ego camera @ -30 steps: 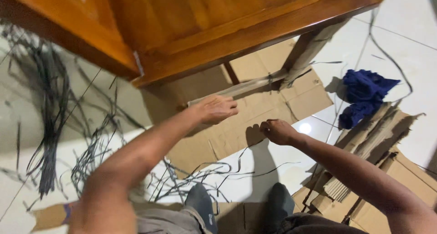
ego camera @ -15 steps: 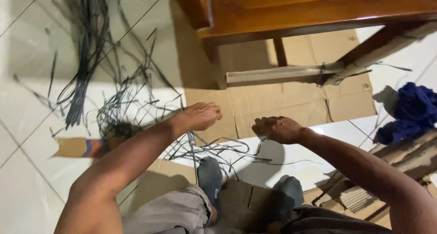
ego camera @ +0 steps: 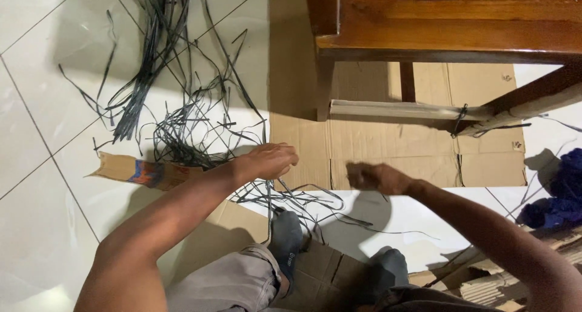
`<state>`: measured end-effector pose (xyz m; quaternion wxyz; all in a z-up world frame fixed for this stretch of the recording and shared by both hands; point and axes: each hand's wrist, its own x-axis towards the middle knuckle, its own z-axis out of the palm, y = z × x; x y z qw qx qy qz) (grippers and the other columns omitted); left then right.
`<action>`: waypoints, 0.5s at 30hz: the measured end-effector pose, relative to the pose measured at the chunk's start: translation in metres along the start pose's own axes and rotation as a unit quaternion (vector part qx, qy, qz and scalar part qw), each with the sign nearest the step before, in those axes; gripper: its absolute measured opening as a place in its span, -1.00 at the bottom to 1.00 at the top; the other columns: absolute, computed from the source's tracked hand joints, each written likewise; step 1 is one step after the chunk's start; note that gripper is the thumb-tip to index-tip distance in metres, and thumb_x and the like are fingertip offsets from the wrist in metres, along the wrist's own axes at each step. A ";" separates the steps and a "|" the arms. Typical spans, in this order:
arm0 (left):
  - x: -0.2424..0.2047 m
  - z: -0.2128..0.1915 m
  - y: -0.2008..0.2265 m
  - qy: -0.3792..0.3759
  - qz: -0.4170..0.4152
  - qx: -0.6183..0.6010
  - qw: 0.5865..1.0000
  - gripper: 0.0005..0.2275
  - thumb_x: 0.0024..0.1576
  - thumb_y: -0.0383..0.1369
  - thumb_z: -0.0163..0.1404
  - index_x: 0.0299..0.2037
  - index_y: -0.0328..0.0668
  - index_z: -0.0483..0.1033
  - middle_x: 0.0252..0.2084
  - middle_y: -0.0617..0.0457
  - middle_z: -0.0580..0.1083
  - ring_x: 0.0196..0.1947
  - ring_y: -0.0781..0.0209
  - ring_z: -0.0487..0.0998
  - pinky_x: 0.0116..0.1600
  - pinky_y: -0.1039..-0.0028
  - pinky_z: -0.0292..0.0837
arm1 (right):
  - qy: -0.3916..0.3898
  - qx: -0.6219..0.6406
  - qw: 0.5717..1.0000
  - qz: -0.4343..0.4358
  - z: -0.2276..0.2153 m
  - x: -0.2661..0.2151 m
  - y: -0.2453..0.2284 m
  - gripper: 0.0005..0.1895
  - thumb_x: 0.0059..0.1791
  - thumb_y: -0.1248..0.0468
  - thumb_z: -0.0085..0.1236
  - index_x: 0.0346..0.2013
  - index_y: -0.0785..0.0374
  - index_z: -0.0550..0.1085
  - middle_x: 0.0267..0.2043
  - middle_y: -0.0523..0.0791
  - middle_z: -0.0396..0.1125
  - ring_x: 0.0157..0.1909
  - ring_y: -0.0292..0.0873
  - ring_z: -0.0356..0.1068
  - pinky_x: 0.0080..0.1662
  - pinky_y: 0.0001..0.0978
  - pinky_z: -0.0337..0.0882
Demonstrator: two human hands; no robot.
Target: Wrapping a wooden chair leg with cardboard and securing it with plastic ties
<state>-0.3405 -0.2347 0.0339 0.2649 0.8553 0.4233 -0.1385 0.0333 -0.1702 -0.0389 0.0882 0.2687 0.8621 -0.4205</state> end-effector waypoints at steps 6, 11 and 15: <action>0.046 -0.016 0.027 0.079 -0.005 -0.155 0.985 -0.78 0.25 -0.33 -0.09 0.04 -0.15 0.49 0.03 -0.11 0.52 0.17 -0.17 0.50 0.18 0.11 0.45 | 0.162 0.356 0.919 0.038 -0.060 0.004 -0.010 -0.88 0.15 0.21 -0.03 -0.11 0.18 0.39 -0.39 -0.06 0.44 -0.39 -0.11 0.51 -0.24 -0.31 0.56; 0.094 -0.040 0.059 0.235 -0.054 -0.367 0.899 -0.36 0.19 -0.24 0.05 0.48 0.03 0.04 0.04 -0.11 0.50 -0.02 -0.12 0.62 0.03 0.05 0.57 | 0.214 0.431 0.876 0.012 -0.097 -0.016 -0.043 -0.90 0.17 0.30 -0.06 -0.11 0.28 0.35 -0.37 -0.12 0.33 -0.51 -0.34 0.17 -0.45 -0.50 0.22; 0.134 -0.052 0.068 0.226 0.013 -0.414 0.882 -0.33 0.14 -0.34 0.03 0.49 0.02 0.04 -0.21 0.00 0.56 -0.23 -0.02 0.68 -0.08 0.16 0.58 | 0.233 0.412 0.881 0.023 -0.100 -0.038 -0.039 -0.92 0.17 0.29 -0.07 -0.15 0.25 0.35 -0.40 -0.16 0.33 -0.50 -0.34 0.19 -0.45 -0.52 0.22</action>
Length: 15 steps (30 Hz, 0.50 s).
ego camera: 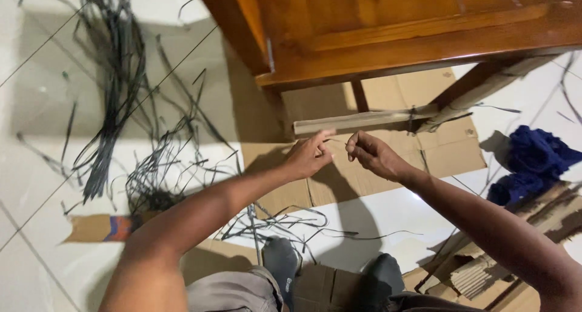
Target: Wrapping a wooden chair leg with cardboard and securing it with plastic ties
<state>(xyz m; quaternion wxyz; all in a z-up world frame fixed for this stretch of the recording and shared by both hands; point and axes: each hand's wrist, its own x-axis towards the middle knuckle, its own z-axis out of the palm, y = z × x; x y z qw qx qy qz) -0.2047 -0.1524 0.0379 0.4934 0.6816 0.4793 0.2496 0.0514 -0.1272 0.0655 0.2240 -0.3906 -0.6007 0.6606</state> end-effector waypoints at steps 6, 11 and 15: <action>0.019 0.002 0.033 -0.028 -0.005 -0.031 0.999 -0.82 0.24 -0.25 0.02 -0.32 -0.08 0.64 -0.50 0.06 0.58 -0.47 0.22 0.61 -0.25 0.43 0.54 | 0.071 -0.081 0.994 -0.017 -0.024 -0.031 0.001 -0.88 0.15 0.24 0.04 -0.18 0.25 0.41 -0.44 -0.11 0.34 -0.40 -0.26 0.25 -0.32 -0.42 0.29; 0.019 -0.001 0.031 -0.039 0.027 0.030 0.998 -0.78 0.26 -0.23 -0.01 -0.36 -0.09 0.60 -0.54 -0.01 0.53 -0.48 0.06 0.55 -0.29 0.30 0.45 | 0.116 -0.251 0.959 0.061 -0.052 -0.052 0.029 -0.79 0.12 0.10 0.08 -0.17 0.17 0.47 -0.47 -0.01 0.38 -0.37 -0.07 0.31 -0.21 -0.16 0.33; 0.018 -0.004 0.023 -0.012 0.004 0.064 0.998 -0.80 0.22 -0.21 0.00 -0.37 0.05 0.65 -0.58 0.00 0.50 -0.49 0.04 0.54 -0.30 0.32 0.44 | 0.110 -0.298 0.945 0.079 -0.070 -0.054 0.047 -0.75 0.12 0.03 0.06 -0.18 0.12 0.49 -0.46 -0.02 0.43 -0.38 0.02 0.38 -0.21 -0.10 0.37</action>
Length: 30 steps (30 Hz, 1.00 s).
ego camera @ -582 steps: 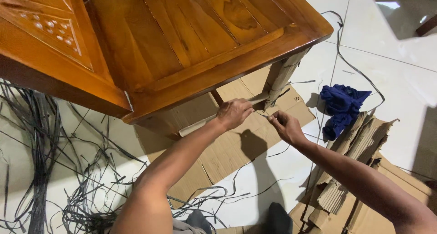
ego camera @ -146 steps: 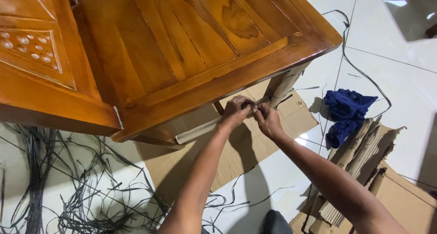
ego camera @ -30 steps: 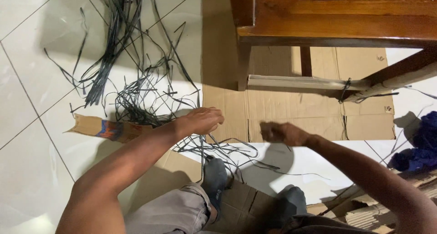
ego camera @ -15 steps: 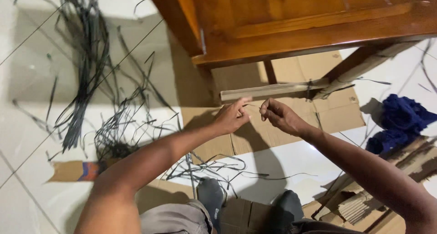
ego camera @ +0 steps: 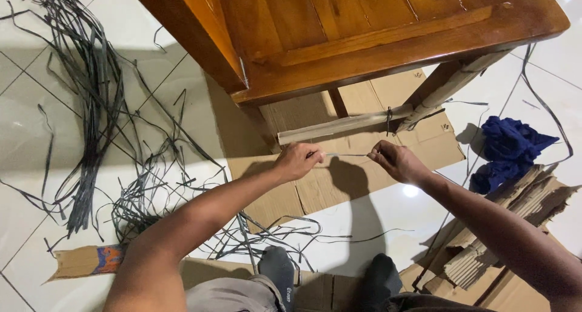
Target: Wrapping a wooden chair leg with cardboard and securing it with plastic ties
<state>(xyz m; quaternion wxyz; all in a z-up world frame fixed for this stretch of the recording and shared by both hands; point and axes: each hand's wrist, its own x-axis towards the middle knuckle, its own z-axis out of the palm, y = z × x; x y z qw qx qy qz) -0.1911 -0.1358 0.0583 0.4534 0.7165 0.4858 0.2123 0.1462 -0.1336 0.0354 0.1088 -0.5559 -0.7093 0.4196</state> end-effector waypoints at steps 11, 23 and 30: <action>0.025 -0.001 -0.005 0.090 -0.061 0.076 0.991 -0.84 0.14 -0.09 0.05 -0.33 0.25 0.68 -0.43 0.09 0.58 -0.29 0.02 0.63 -0.21 0.32 0.48 | -0.001 -0.116 0.993 -0.023 -0.007 -0.010 0.025 -0.73 0.10 0.00 0.02 -0.12 0.10 0.46 -0.54 0.08 0.40 -0.37 0.24 0.50 -0.22 0.01 0.47; 0.050 0.029 0.032 0.004 0.020 0.065 0.998 -0.88 0.12 -0.19 0.08 -0.35 0.09 0.65 -0.35 -0.04 0.60 -0.18 -0.13 0.64 -0.09 0.16 0.53 | 0.061 0.148 0.983 -0.087 -0.002 -0.004 -0.059 -0.63 0.11 0.17 0.05 0.18 0.21 0.44 0.12 0.08 0.46 0.23 0.17 0.41 0.21 0.16 0.38; 0.077 0.045 0.021 -0.003 0.040 0.104 0.994 -0.81 0.16 -0.14 0.03 -0.40 0.06 0.59 -0.41 -0.04 0.53 -0.25 -0.15 0.62 -0.18 0.11 0.52 | 0.003 0.240 0.969 0.065 0.020 0.001 -0.055 -0.63 0.17 0.01 -0.11 0.15 0.16 0.34 -0.37 -0.04 0.53 -0.45 -0.13 0.45 -0.27 -0.31 0.42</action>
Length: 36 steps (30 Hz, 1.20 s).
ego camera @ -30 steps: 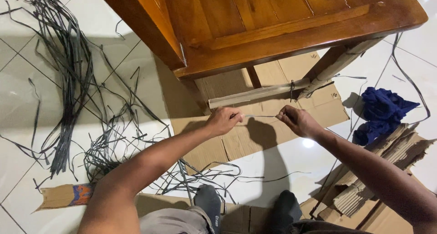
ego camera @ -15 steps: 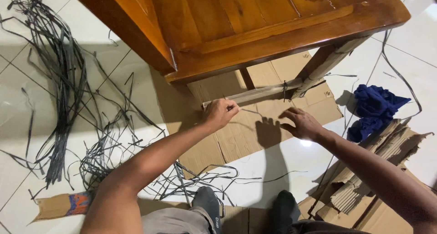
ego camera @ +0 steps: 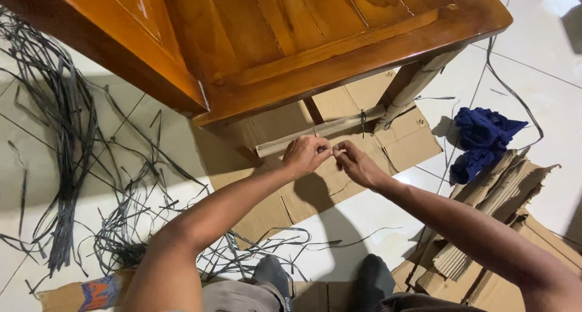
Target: Wrapping a wooden chair leg with cardboard and securing it with plastic ties
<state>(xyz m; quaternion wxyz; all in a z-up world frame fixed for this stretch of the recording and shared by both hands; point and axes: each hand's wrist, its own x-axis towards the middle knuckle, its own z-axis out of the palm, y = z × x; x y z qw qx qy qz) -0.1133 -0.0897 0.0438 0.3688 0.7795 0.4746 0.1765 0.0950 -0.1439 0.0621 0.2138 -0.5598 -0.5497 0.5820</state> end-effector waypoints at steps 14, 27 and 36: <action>0.036 -0.014 -0.024 0.048 0.008 0.011 0.999 -0.83 0.18 -0.18 0.03 -0.23 0.00 0.62 -0.27 -0.09 0.54 -0.12 -0.15 0.61 -0.11 0.09 0.55 | 0.153 -0.137 0.978 0.040 -0.035 0.009 0.073 -0.71 0.06 0.01 0.18 -0.29 0.18 0.56 -0.52 -0.02 0.33 -0.36 -0.06 0.33 -0.23 -0.19 0.33; 0.063 0.016 -0.007 -0.025 0.050 0.193 0.980 -0.70 0.20 -0.26 0.07 0.13 0.06 0.43 0.01 0.02 0.43 0.11 -0.03 0.50 0.02 0.06 0.59 | 0.011 -0.277 0.960 0.048 -0.020 -0.002 0.059 -0.70 0.03 0.00 0.10 -0.15 0.11 0.58 -0.35 0.08 0.49 -0.11 0.22 0.51 -0.05 0.03 0.45; 0.088 0.050 -0.037 0.044 0.151 0.401 0.903 -0.59 0.08 -0.19 0.22 0.08 -0.07 0.43 -0.12 0.02 0.49 0.00 0.09 0.48 -0.02 0.30 0.51 | 0.007 -0.252 0.967 0.024 -0.020 0.004 0.057 -0.71 0.03 -0.02 0.09 -0.17 0.07 0.57 -0.43 0.00 0.45 -0.17 0.14 0.52 -0.10 -0.03 0.46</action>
